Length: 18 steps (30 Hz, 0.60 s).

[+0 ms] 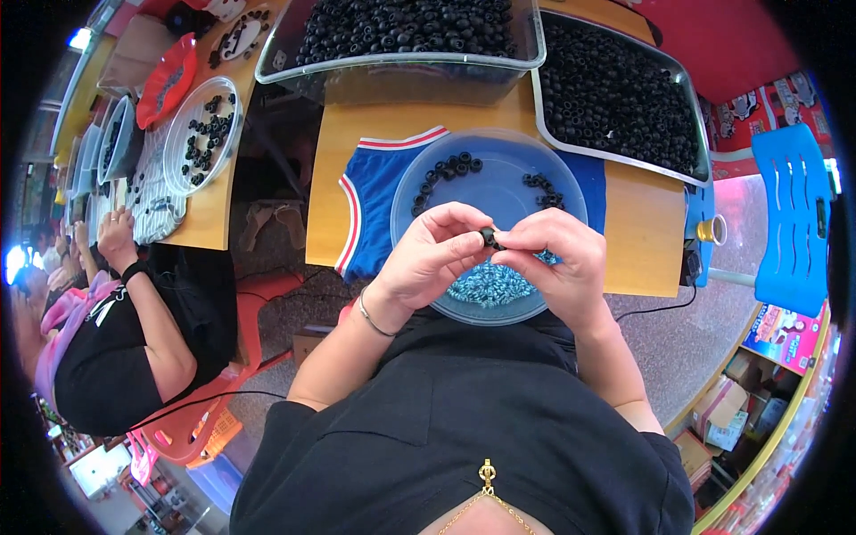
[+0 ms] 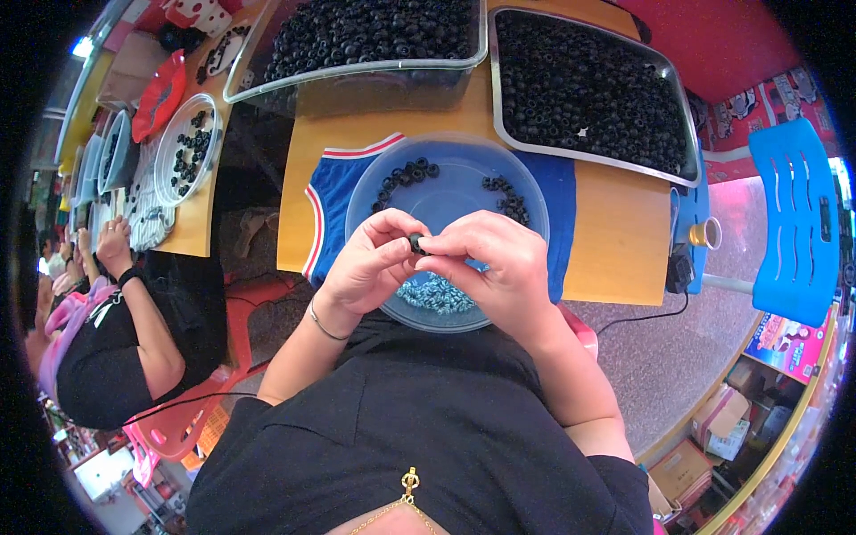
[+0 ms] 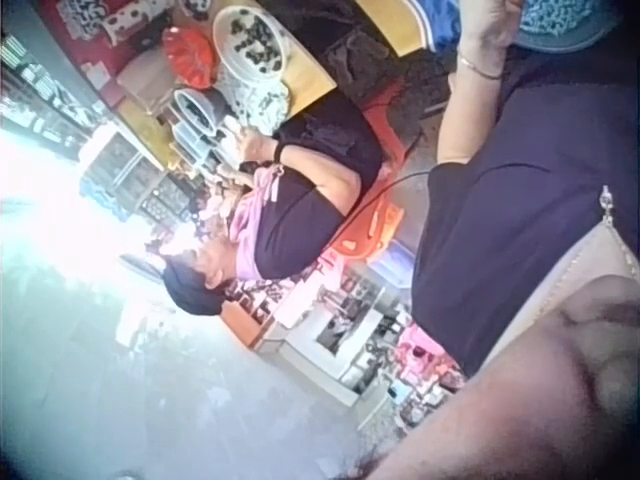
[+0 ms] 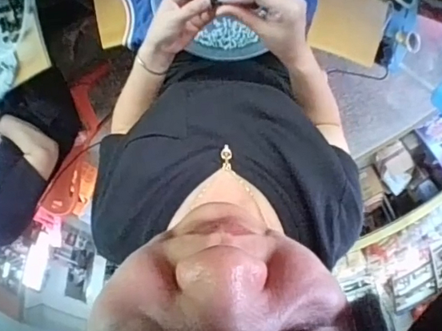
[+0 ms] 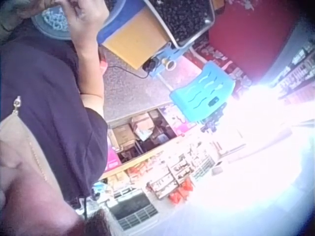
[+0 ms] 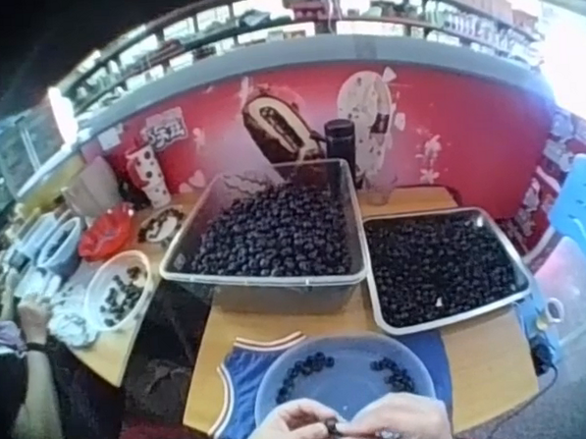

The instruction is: The person assembles small components by hand, inserting small pieces into black plastic rings and placing them into a round tray.

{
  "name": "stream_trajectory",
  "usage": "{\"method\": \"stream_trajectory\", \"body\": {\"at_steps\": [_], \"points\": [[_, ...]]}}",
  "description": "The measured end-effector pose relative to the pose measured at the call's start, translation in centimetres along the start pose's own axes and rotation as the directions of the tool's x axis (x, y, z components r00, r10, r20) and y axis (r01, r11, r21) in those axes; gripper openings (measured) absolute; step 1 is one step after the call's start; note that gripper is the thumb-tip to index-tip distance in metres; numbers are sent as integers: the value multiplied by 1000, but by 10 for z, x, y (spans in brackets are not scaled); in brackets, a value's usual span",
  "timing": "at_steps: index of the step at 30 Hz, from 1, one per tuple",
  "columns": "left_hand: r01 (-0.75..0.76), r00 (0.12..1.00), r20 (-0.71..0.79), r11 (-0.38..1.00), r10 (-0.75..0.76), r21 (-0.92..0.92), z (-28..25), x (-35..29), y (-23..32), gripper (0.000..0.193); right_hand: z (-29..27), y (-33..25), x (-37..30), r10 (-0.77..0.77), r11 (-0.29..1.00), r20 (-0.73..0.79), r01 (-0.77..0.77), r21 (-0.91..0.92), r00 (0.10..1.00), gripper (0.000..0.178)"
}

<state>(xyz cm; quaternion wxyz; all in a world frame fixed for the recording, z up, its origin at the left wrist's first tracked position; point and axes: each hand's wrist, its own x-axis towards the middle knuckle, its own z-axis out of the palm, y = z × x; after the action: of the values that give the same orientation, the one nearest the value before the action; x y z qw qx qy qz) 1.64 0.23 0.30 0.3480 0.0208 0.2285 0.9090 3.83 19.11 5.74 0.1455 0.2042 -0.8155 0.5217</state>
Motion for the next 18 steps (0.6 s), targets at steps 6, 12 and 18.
{"method": "stream_trajectory", "body": {"at_steps": [6, 12, 18], "points": [[4, 1000, -2, 1000, -3, 24, -1, 1, -1, 19, -1, 2, 0, 1, 1000, 4, -1, -20, 1000, 22], [21, 1000, 5, 1000, -21, 18, 2, 3, 0, 19, 1, 6, 0, -2, 1000, -13, 2, 24, 1000, 19], [34, 999, 25, 999, -33, -27, 0, 3, 0, 20, 4, 7, -2, 75, 993, 5, -76, 89, 997, 19]]}}
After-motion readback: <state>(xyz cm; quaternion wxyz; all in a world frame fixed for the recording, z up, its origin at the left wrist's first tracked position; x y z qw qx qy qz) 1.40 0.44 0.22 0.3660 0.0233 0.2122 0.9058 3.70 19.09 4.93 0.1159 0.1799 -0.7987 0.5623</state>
